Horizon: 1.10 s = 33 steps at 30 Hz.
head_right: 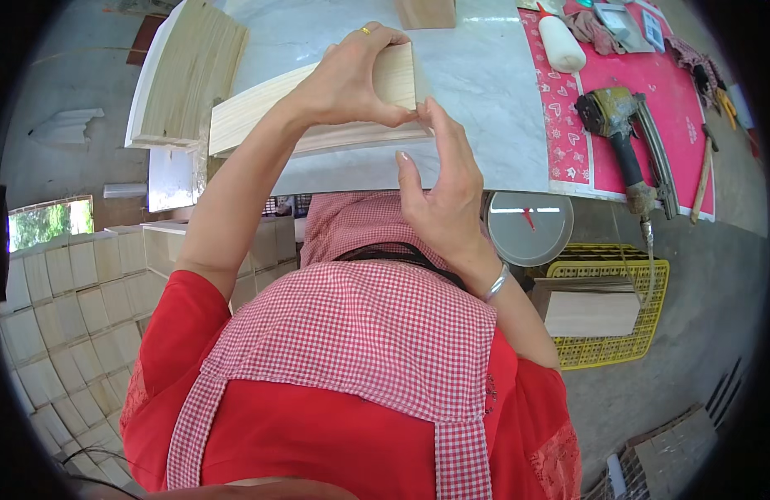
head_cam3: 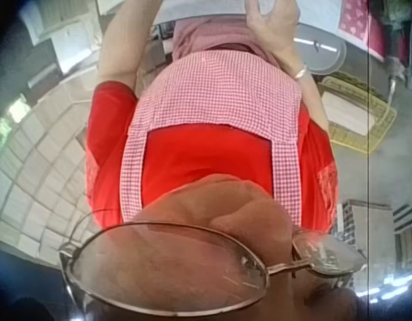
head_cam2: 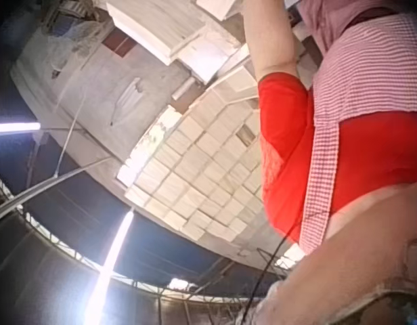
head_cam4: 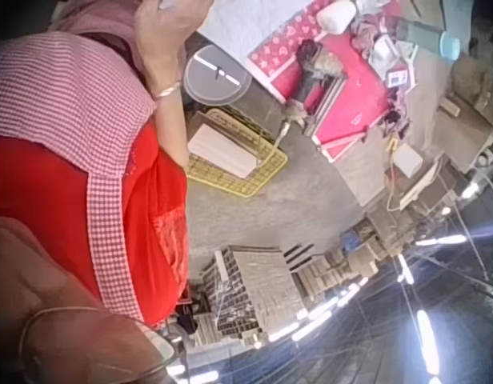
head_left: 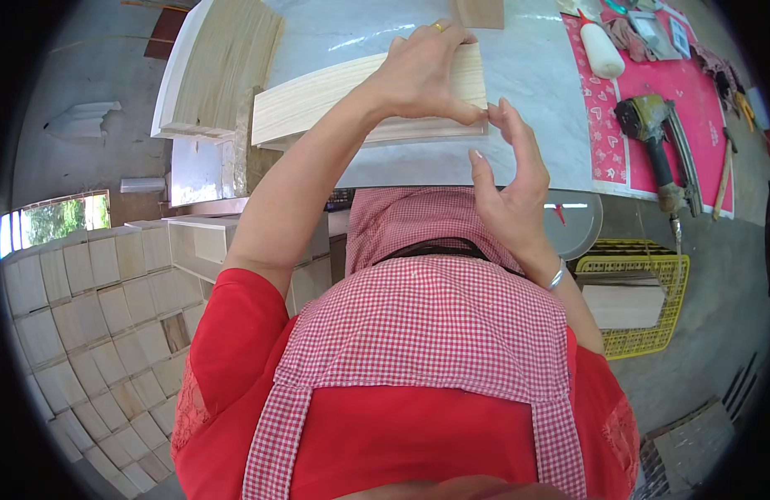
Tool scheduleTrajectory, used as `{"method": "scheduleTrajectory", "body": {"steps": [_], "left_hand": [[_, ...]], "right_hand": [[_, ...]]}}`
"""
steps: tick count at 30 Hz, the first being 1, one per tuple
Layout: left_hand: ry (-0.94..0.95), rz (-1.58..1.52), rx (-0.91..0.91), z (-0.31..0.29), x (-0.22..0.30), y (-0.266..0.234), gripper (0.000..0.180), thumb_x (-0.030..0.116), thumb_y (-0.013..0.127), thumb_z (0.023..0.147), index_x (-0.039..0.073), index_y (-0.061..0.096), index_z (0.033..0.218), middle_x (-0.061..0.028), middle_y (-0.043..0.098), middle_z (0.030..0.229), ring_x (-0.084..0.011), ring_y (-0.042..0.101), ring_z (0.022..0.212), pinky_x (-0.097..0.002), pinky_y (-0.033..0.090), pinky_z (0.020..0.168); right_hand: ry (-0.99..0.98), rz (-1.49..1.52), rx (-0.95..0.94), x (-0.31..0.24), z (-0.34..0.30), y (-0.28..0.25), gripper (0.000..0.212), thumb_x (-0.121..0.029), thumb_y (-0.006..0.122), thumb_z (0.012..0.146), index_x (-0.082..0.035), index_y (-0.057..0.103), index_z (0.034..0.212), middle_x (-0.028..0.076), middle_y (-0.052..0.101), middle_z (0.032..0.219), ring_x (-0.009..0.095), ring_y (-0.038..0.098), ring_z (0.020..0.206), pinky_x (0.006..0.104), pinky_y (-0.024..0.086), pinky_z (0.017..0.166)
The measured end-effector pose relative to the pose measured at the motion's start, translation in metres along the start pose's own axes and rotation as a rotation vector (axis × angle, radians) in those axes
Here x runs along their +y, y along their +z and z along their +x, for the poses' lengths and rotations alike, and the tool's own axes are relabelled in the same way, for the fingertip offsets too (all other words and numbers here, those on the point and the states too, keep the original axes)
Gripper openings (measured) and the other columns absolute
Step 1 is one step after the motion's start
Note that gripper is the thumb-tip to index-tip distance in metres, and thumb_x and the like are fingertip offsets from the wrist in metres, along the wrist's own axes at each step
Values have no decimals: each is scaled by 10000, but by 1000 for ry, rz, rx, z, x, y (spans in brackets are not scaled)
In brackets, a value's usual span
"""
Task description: Assemble wooden boxes by applying glue to the edges and securing them with a pneumatic nail gun.
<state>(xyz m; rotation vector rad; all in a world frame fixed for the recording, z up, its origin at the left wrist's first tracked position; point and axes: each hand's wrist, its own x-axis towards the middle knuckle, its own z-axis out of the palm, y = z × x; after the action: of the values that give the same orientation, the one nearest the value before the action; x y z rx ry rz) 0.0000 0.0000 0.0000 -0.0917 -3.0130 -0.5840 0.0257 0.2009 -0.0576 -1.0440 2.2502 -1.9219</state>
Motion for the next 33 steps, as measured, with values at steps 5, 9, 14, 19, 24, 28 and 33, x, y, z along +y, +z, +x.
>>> {"method": "scheduleTrajectory", "body": {"steps": [5,9,14,19,24,28,33], "left_hand": [[8,-9,30,1,0,2,854,424,792,534,-29,559,1220,-191,595,1149,-352,589,1065,-448,461,931],[24,-2,37,2,-1,2,854,422,791,528,-29,562,1216,-190,595,1141,-355,587,1056,-446,460,918],[0,29,42,-4,-2,1,868,433,792,524,-17,558,1229,-176,592,1155,-355,584,1050,-454,448,903],[0,27,21,-3,0,3,881,457,787,537,1,551,1252,-160,586,1186,-341,569,1079,-462,422,907],[-18,20,76,-9,-2,8,898,479,788,542,36,546,1284,-146,586,1204,-321,551,1119,-453,402,919],[-1,40,85,-11,-7,11,931,496,796,538,83,528,1328,-131,589,1221,-306,542,1142,-441,390,919],[35,82,93,-13,-9,13,972,504,799,534,113,497,1371,-124,598,1220,-292,547,1146,-427,391,908]], "right_hand": [[-37,-58,39,0,3,0,608,7,656,803,45,428,1365,230,552,1273,360,560,1180,413,446,995],[-25,-49,16,-1,6,-4,576,11,663,802,32,467,1343,209,564,1269,335,569,1170,401,444,997],[-162,-567,115,29,28,-72,523,-79,711,817,18,527,1298,195,561,1258,333,549,1168,407,440,996],[184,-1239,51,99,28,-206,682,-331,782,788,9,508,1311,238,595,1176,412,561,1122,464,448,963],[283,-1287,-151,120,31,-233,643,-299,758,784,4,514,1296,265,647,1079,421,629,982,481,492,857],[333,-1283,-208,125,52,-234,546,-224,723,786,18,540,1240,263,670,999,404,656,875,489,506,757],[550,-1090,-255,59,92,-229,365,-199,711,780,47,623,1036,184,682,832,269,675,735,398,513,662]]}}
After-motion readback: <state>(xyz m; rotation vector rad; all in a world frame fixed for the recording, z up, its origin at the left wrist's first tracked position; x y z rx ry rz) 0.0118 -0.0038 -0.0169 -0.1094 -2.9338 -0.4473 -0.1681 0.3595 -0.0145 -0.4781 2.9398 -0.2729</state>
